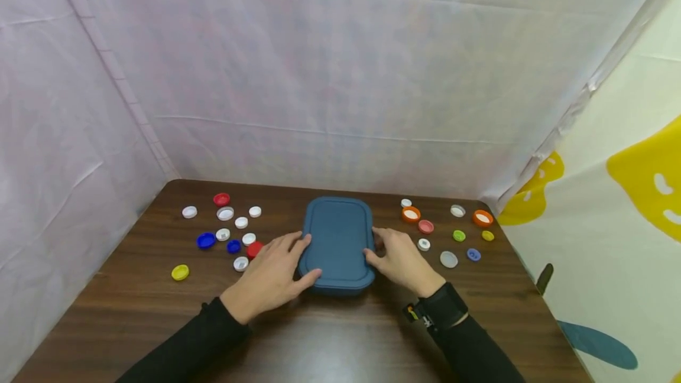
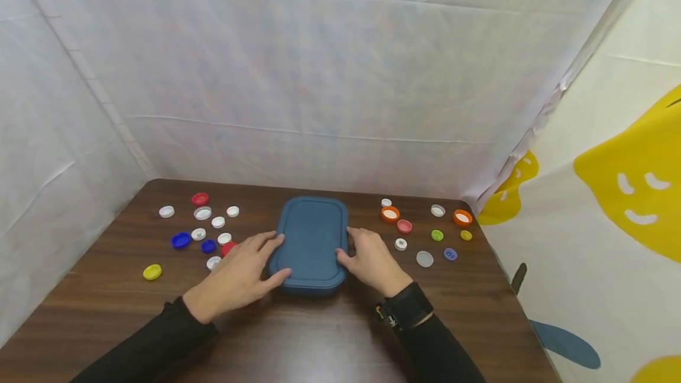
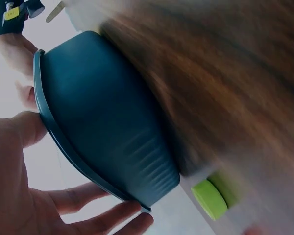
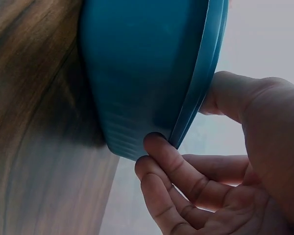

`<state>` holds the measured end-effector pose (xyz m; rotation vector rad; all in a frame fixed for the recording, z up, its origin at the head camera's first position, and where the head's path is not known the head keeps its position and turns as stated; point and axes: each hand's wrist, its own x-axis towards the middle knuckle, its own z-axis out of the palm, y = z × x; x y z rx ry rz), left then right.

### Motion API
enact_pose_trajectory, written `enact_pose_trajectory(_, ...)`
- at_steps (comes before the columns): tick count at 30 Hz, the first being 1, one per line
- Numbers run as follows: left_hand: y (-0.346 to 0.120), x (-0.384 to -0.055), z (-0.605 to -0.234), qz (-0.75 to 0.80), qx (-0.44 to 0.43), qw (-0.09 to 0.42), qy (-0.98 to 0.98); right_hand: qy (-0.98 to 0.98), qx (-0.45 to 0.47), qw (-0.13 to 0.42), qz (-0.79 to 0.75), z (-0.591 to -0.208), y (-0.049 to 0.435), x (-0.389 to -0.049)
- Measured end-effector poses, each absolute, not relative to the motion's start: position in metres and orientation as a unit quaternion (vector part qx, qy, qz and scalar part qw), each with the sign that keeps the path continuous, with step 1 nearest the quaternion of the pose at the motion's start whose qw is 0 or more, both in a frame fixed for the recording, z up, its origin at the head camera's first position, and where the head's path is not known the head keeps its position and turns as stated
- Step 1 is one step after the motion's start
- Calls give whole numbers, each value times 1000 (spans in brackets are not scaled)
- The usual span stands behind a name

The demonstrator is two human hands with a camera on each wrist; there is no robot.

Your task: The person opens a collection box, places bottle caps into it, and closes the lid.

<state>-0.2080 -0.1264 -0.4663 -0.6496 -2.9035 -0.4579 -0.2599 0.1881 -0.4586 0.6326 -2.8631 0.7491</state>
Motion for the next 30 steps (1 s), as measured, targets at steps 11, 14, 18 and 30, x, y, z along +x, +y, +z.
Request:
enact_pose_trajectory(11,-119,-210,-472,-168,-185,96,-963,-943,218,50,246,-458,191,-267)
enact_pose_trajectory(14,-119,-214,-473,-177,-179,102,-962,-942,223,49,244,-458,193,-270)
enact_pose_trajectory(18,-119,-221,-473,-190,-170,104,-961,-940,234,36,246,-456,197,-276)
enact_pose_trajectory(30,-125,-252,-468,-251,-139,96,-953,-932,282,16,229,-451,203,-291)
